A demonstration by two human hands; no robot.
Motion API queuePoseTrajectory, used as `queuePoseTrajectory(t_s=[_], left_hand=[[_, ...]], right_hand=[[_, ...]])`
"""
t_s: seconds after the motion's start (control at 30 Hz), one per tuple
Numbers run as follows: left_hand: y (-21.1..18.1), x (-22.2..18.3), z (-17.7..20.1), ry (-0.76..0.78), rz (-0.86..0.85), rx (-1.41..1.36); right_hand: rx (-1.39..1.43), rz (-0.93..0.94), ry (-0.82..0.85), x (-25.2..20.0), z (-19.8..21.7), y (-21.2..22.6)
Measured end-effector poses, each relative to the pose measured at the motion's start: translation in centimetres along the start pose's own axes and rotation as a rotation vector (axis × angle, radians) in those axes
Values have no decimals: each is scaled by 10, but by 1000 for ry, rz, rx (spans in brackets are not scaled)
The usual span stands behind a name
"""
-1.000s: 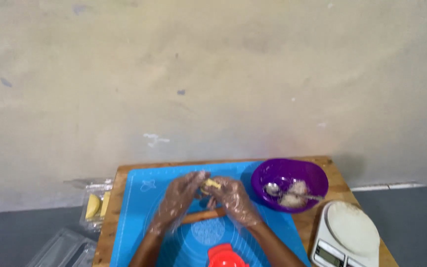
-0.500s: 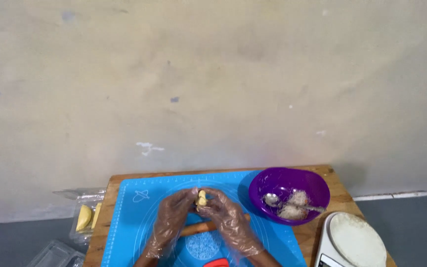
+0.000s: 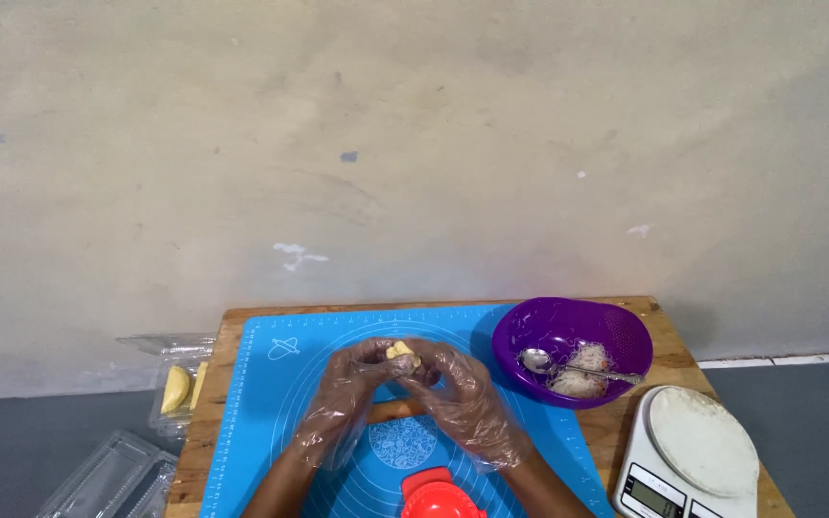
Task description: A person wearing plastic gloves is shaping small portions of dough into discs on a blue silicone mat, using a digital scale for measurement and a dumpling mold.
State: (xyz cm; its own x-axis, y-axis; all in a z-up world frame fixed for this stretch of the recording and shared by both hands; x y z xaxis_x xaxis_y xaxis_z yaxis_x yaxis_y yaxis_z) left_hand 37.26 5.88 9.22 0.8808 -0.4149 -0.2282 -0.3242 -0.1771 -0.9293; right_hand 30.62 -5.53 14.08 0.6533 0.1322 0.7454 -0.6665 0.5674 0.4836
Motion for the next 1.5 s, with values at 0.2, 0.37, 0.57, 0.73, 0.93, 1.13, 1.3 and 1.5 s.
queuePoseTrajectory(t_s=[0.2,0.37,0.57,0.73,0.93,1.13,1.3,1.5], left_hand=[[15,16,18,-71,-61,51],[13,7,18,-86,-8,18],[-4,-4,-2,24,1,235],[3,-7,1,-104,139,-68],[17,6,-4,55,62,-307],[-3,-4,-27,269,-19,-332],[17,8,-12,199,10,-277],[13,11,12,-25,-27,-100]], right_hand=[[-69,-77,40,-5,-3,-7],[-75,-5,63,-3,-4,5],[-156,45,91,5,-3,13],[-134,22,-46,8,7,11],[-29,-26,-132,4,15,4],[141,-104,-300,-5,16,-6],[18,-74,-310,5,24,15],[91,-95,-278,9,23,15]])
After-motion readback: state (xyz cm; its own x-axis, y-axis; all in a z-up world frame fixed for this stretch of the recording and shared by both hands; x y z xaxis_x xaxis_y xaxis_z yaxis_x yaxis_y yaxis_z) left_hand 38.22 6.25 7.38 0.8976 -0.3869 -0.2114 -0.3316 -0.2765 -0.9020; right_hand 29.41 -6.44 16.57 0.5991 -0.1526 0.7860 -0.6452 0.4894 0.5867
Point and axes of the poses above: each hand's wrist, its own x-axis towards the middle knuckle, its own z-axis out of the back of the hand, y = z × x, the point moved 10 cm from there along x, towards the middle knuckle, and after that the axes turned 1 degree about z, right-handed, at the moved point
